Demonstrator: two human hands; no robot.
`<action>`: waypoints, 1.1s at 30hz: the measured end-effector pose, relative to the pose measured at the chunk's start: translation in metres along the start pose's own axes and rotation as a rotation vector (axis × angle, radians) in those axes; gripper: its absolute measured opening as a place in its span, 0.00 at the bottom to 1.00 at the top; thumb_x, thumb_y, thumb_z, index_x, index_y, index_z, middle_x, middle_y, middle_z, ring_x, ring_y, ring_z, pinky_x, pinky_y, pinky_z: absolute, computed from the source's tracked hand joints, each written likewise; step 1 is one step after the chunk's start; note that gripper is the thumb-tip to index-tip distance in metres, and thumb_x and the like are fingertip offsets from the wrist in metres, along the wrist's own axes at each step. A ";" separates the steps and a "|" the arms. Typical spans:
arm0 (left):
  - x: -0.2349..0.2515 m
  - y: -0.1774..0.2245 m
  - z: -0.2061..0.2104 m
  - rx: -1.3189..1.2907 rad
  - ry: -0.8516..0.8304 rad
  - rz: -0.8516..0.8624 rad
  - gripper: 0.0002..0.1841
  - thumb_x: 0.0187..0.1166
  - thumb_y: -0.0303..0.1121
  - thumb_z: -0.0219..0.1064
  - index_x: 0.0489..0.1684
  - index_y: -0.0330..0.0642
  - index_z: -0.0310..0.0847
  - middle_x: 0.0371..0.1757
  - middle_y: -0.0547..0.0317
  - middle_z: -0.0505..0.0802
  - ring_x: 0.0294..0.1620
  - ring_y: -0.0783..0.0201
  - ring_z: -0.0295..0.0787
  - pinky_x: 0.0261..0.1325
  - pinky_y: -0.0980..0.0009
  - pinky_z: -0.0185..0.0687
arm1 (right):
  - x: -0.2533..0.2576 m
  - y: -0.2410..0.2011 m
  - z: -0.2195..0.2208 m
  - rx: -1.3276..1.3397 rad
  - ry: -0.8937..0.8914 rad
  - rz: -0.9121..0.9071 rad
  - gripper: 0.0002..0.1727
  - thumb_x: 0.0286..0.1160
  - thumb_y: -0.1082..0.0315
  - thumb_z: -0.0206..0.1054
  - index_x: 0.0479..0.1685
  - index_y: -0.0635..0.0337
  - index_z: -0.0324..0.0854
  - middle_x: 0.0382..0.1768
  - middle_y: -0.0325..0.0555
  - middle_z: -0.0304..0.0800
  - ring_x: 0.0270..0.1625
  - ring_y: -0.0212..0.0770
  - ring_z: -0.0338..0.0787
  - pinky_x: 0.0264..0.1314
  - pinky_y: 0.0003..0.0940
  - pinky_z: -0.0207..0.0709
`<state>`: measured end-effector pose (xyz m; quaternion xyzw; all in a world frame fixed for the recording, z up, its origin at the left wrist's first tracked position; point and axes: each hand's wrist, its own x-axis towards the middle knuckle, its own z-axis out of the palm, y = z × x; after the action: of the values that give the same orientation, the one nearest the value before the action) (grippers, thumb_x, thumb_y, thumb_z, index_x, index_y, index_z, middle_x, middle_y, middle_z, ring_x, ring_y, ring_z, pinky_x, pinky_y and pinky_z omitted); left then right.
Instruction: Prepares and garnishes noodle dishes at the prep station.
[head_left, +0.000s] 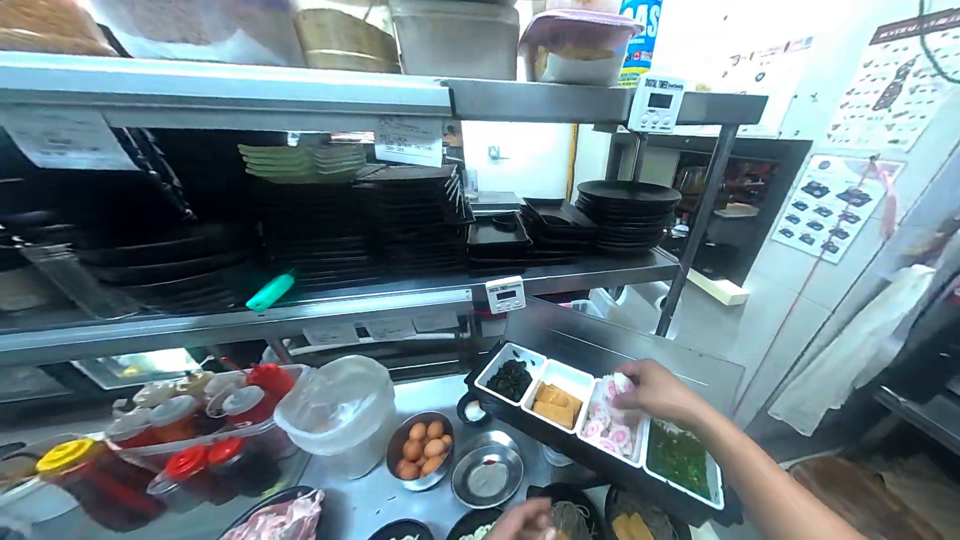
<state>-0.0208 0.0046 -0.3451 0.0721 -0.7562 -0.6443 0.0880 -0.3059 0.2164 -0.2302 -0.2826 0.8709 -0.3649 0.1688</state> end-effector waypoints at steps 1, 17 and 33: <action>0.008 0.011 0.010 -0.146 0.007 -0.003 0.24 0.82 0.39 0.71 0.72 0.36 0.80 0.64 0.47 0.91 0.61 0.54 0.92 0.64 0.53 0.91 | -0.007 -0.007 -0.002 0.126 -0.007 -0.011 0.22 0.55 0.61 0.85 0.51 0.52 0.89 0.41 0.42 0.96 0.40 0.39 0.95 0.45 0.43 0.91; -0.035 -0.032 0.055 -1.402 -0.002 -0.407 0.25 0.95 0.47 0.40 0.70 0.41 0.77 0.61 0.44 0.92 0.62 0.51 0.90 0.67 0.52 0.86 | -0.140 0.004 0.202 0.017 -0.138 -0.009 0.25 0.59 0.49 0.83 0.59 0.42 0.90 0.47 0.33 0.95 0.42 0.32 0.94 0.51 0.41 0.92; -0.035 -0.031 0.078 -0.759 0.083 -0.505 0.11 0.76 0.16 0.67 0.54 0.26 0.85 0.51 0.35 0.94 0.50 0.44 0.95 0.59 0.48 0.92 | -0.182 0.075 0.223 0.678 0.349 -0.202 0.19 0.64 0.79 0.81 0.56 0.59 0.92 0.58 0.50 0.92 0.41 0.47 0.97 0.40 0.44 0.98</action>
<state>-0.0050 0.0827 -0.3896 0.2426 -0.4211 -0.8737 -0.0216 -0.0795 0.2507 -0.4202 -0.2289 0.6844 -0.6891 0.0653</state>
